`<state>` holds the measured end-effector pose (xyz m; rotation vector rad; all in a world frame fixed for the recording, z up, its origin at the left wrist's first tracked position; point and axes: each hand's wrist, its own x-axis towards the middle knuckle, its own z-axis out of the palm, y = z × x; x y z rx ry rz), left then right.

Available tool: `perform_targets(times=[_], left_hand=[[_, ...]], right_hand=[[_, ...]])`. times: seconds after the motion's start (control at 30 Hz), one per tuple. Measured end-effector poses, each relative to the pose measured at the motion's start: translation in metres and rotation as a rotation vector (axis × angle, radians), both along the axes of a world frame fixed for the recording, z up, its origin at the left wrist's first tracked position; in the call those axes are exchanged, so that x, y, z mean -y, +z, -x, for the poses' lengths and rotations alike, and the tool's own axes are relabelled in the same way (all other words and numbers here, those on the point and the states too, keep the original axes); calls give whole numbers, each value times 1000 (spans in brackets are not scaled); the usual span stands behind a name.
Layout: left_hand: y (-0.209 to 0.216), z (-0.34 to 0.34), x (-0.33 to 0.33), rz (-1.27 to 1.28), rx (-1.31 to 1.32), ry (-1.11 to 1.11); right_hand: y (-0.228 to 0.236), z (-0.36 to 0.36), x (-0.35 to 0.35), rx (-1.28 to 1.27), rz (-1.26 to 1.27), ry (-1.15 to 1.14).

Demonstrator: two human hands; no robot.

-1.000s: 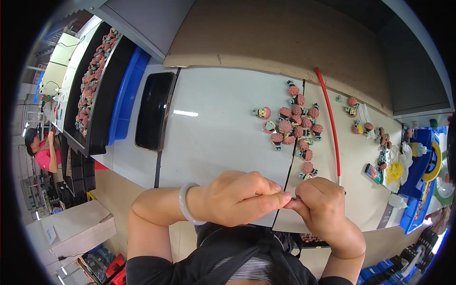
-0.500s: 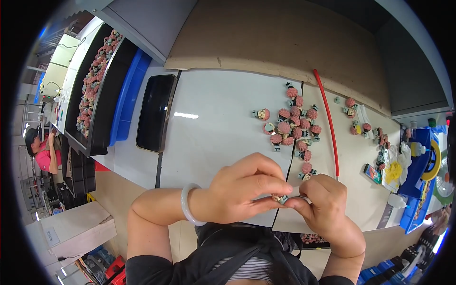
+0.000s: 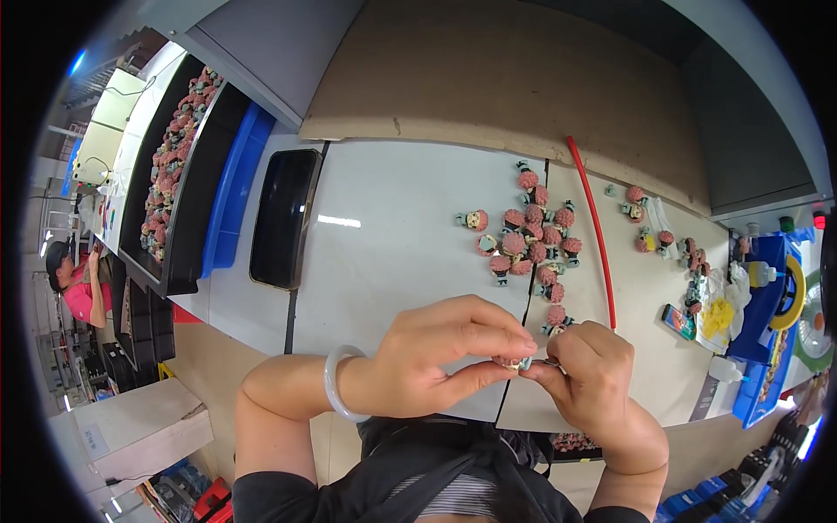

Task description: Painting fine details onto small toy figurines using a paintbrush at a factory workstation.

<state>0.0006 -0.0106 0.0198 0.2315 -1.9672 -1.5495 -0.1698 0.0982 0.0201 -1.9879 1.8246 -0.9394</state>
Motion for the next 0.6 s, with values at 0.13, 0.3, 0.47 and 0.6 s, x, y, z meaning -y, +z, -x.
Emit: perform_targets(times=[0.13,0.3,0.47,0.6], left_hand=[[2,0,-1,62,23,37],[1,1,-1,88,21,45],[0,1,-3,85,23,56],[-1,2,-4,124,20,58]], right_hand=[[3,-1,0,-16,-28,-18],[2,-1,2,-37,-10,-18],[4,-2,2,-56,15,19],[1,-3,0,-25,-6,-16]])
